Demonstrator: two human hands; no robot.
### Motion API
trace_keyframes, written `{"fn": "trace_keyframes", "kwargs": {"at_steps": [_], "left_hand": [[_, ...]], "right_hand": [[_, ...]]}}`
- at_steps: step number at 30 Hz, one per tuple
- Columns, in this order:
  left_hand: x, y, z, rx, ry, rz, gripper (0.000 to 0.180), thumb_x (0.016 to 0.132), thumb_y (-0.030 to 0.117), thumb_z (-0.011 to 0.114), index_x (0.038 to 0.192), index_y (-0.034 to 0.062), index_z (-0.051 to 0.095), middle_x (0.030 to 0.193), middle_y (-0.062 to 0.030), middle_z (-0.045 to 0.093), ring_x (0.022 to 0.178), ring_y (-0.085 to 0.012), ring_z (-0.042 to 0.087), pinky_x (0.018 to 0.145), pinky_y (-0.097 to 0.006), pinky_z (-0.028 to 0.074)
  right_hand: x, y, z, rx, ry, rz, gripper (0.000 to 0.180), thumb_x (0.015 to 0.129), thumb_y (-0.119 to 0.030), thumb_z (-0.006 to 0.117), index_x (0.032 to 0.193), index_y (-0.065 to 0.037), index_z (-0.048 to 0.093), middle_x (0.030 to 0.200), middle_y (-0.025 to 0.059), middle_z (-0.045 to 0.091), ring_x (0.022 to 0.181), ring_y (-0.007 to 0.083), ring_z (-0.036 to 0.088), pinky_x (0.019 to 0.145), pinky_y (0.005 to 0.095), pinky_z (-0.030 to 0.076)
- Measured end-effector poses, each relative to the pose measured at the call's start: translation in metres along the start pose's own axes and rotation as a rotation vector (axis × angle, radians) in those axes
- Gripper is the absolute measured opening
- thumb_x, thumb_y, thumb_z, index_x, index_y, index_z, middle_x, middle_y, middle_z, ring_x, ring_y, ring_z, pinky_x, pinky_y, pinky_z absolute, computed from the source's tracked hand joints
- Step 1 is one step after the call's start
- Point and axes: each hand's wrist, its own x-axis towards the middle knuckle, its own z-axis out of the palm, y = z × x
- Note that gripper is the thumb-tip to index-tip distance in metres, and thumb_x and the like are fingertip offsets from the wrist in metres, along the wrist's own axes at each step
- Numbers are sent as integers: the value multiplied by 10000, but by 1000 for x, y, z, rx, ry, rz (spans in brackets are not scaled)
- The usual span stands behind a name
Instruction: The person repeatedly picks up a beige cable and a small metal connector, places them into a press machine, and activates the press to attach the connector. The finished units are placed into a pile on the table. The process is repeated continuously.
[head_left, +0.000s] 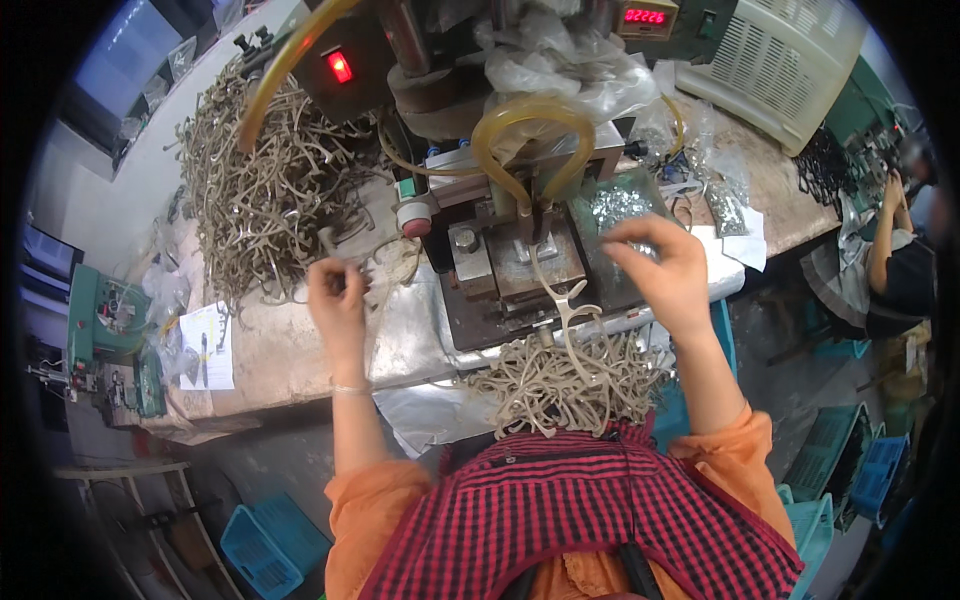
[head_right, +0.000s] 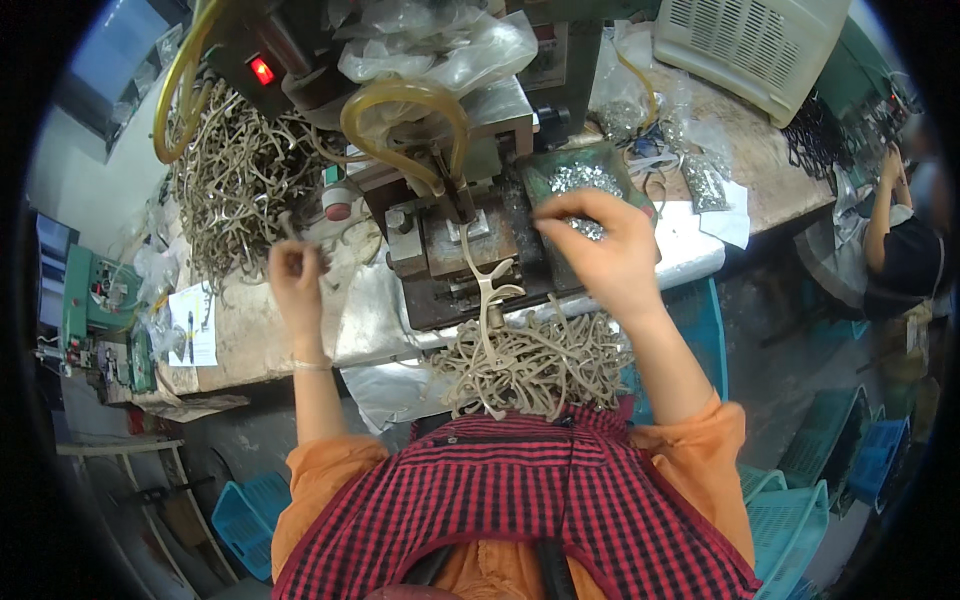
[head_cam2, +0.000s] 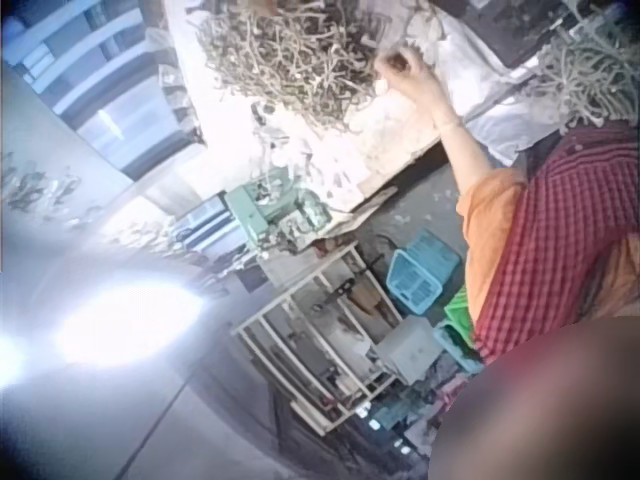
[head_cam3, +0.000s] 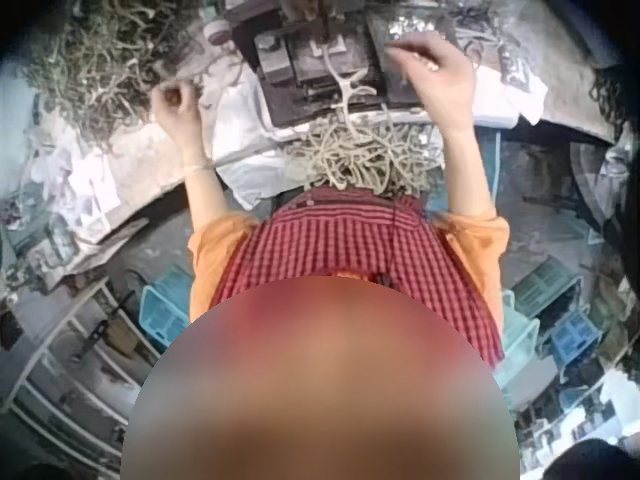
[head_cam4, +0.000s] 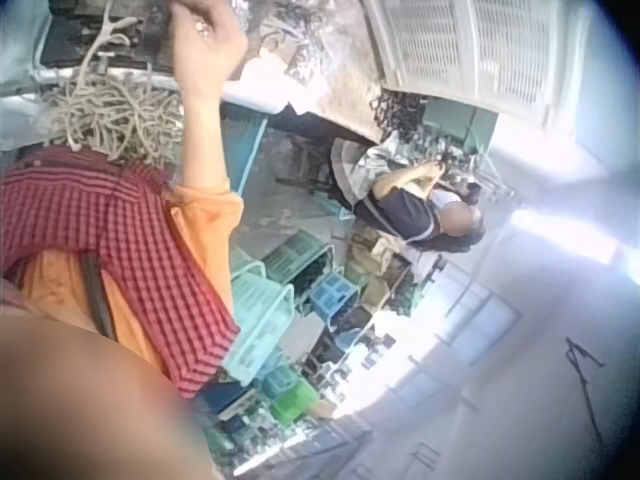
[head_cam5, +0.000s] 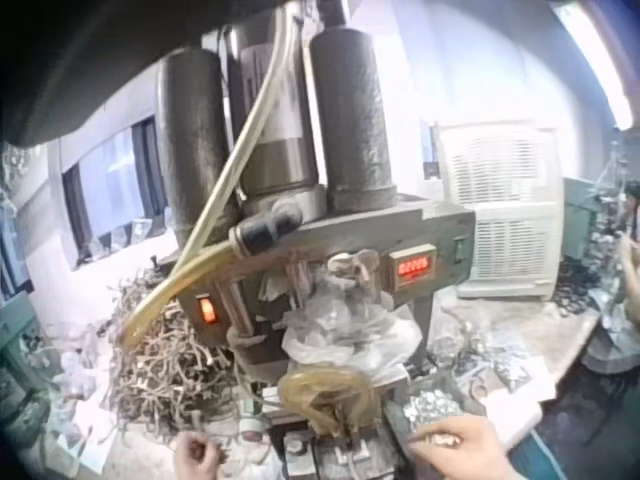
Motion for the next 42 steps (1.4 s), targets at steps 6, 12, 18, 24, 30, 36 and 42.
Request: {"fn": "trace_keyframes", "kwargs": {"at_steps": [6, 12, 18, 24, 30, 36, 42], "left_hand": [[-14, 10, 38, -372, 39, -164, 78, 1009, 7, 607, 1057, 25, 548, 977, -68, 639, 860, -135, 651, 779, -314, 605], [-10, 134, 48, -778, -148, 303, 75, 1008, -33, 534, 1037, 30, 505, 1045, -162, 642, 917, -234, 685, 800, -419, 636], [6, 167, 80, -603, -144, 493, 133, 1012, 9, 588, 1143, 8, 563, 1062, -138, 673, 1004, -254, 702, 789, -458, 638], [-20, 161, 81, -571, -397, 733, 228, 887, -111, 649, 1079, 11, 648, 1021, -224, 757, 759, -279, 741, 621, -343, 601], [-43, 154, 101, 92, -549, 1100, 270, 749, -10, 811, 976, 58, 683, 1105, -132, 759, 616, -158, 615, 497, -265, 426], [-40, 167, 103, 194, -665, 1094, 222, 718, 15, 790, 891, 43, 655, 1054, -85, 747, 590, -166, 551, 508, -286, 446], [-34, 168, 94, 162, -701, 1014, 174, 729, 38, 760, 865, 51, 652, 1029, -82, 745, 598, -188, 576, 521, -305, 470]], "right_hand": [[21, -3, 52, 323, 25, 41, 352, 835, -14, 740, 1155, 70, 620, 960, 109, 727, 936, 153, 699, 864, 290, 532], [21, -4, 60, 553, -18, 78, 534, 838, 37, 749, 1326, 63, 534, 1060, 106, 708, 990, 142, 683, 892, 270, 528], [8, -11, 76, 789, 64, 140, 561, 866, 62, 712, 1392, 57, 515, 1242, 173, 677, 1010, 128, 683, 922, 255, 533], [1, -4, 34, 169, -30, -117, 402, 875, -53, 734, 1270, -5, 675, 1305, 134, 675, 1227, 228, 633, 1069, 371, 469], [3, 109, -7, -811, 277, -146, 176, 786, -160, 795, 939, -85, 750, 1246, 198, 668, 1297, 398, 550, 1053, 475, 467], [15, 105, -10, -574, 232, 75, 117, 805, -123, 766, 908, -77, 734, 1121, 179, 681, 1157, 389, 608, 976, 462, 490], [26, 105, 15, -796, -43, -452, 223, 787, -100, 726, 1001, -70, 670, 1276, 180, 623, 1221, 400, 574, 944, 483, 512]]}}
